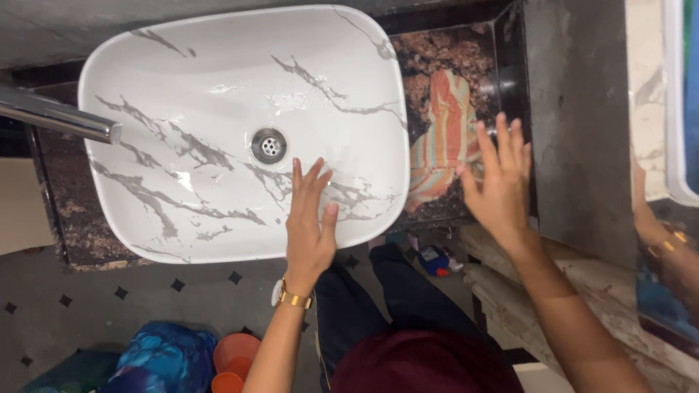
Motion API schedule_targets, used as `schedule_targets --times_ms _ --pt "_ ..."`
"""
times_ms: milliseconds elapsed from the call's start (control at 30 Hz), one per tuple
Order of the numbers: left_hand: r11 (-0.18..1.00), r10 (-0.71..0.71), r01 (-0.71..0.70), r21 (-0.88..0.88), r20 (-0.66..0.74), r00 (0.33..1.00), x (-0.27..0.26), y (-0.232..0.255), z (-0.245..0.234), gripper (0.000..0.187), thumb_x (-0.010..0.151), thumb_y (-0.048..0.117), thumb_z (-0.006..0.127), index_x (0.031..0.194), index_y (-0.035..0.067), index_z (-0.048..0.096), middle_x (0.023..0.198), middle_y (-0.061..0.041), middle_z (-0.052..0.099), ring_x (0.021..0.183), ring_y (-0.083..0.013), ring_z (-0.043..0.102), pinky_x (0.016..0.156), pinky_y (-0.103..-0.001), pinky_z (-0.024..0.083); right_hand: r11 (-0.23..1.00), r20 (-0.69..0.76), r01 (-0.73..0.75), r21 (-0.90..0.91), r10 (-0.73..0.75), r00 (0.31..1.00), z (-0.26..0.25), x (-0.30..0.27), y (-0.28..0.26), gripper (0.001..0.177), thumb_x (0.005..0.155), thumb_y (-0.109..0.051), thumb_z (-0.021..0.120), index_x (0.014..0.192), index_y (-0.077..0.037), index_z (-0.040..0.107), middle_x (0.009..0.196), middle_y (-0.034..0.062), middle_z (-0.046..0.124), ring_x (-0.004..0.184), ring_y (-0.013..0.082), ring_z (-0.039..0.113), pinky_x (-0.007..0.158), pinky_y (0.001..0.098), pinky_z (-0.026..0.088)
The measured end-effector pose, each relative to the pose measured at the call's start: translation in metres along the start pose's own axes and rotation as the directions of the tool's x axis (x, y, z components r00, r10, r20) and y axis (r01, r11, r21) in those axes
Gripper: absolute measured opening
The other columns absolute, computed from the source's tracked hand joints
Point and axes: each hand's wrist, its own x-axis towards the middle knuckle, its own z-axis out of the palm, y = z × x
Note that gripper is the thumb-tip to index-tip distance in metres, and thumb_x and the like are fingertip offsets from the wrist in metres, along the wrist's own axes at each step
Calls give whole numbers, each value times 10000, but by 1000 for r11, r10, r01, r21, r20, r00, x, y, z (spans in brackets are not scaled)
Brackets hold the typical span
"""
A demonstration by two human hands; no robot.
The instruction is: The person wipes the dark granite countertop around a white marble-patterned sink using a patterned cloth. They repeatedly wipe the surface, rinse the cloth under the faucet, and continue cleaning the area around the sink basin.
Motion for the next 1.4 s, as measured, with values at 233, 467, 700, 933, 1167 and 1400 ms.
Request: schedule_targets --times_ms 233,467,700,933,1167,1400 --pt "1000 10 -11 -30 -29 1000 -3 -1 2 476 1098 352 442 1402 17 589 1599 -150 481 1599 -420 220 1229 -533 375 965 72 87 -247 -71 995 45 22 16 144 860 -179 773 1002 -164 788 1441 184 574 1381 354 470 1098 544 394" --pt "999 13 -15 -35 -36 999 -3 -4 5 452 1085 332 462 1388 26 600 1595 -146 483 1590 -427 232 1215 -540 385 990 -25 -95 107 98 995 -18 61 -24 204 1047 -155 672 1239 -113 728 1189 169 657 1134 366 652 1016 444 495" --pt "999 11 -13 -47 -38 999 -2 1 4 437 1080 314 465 1373 20 604 1593 -151 480 1584 -433 229 1209 -542 382 996 74 59 62 -63 995 42 92 -9 462 1053 -211 559 1497 -98 500 1556 236 491 1445 477 434 1169 566 350" --pt "1000 -19 18 -20 -39 999 -4 2 5 481 1076 358 448 1375 18 612 1594 -144 485 1584 -434 237 1206 -547 384 946 -27 65 -317 -77 997 142 153 43 534 914 -269 569 1423 -109 573 1587 215 439 1447 448 345 1046 733 228" --pt "1000 -9 9 4 -23 1000 -1 3 3 491 1064 357 467 1346 -9 632 1579 -145 503 1584 -441 246 1192 -528 415 963 53 253 -88 -249 967 173 104 11 586 827 -273 646 1364 -39 632 1414 198 584 1317 358 483 1052 663 327" --pt "1000 -18 18 -14 -6 1000 -2 6 3 498 1062 357 436 1324 -14 641 1563 -161 515 1571 -456 257 1169 -526 428 979 -461 -63 193 147 875 122 117 73 480 1058 -162 530 1525 -52 541 1550 174 557 1438 321 562 1195 488 443"
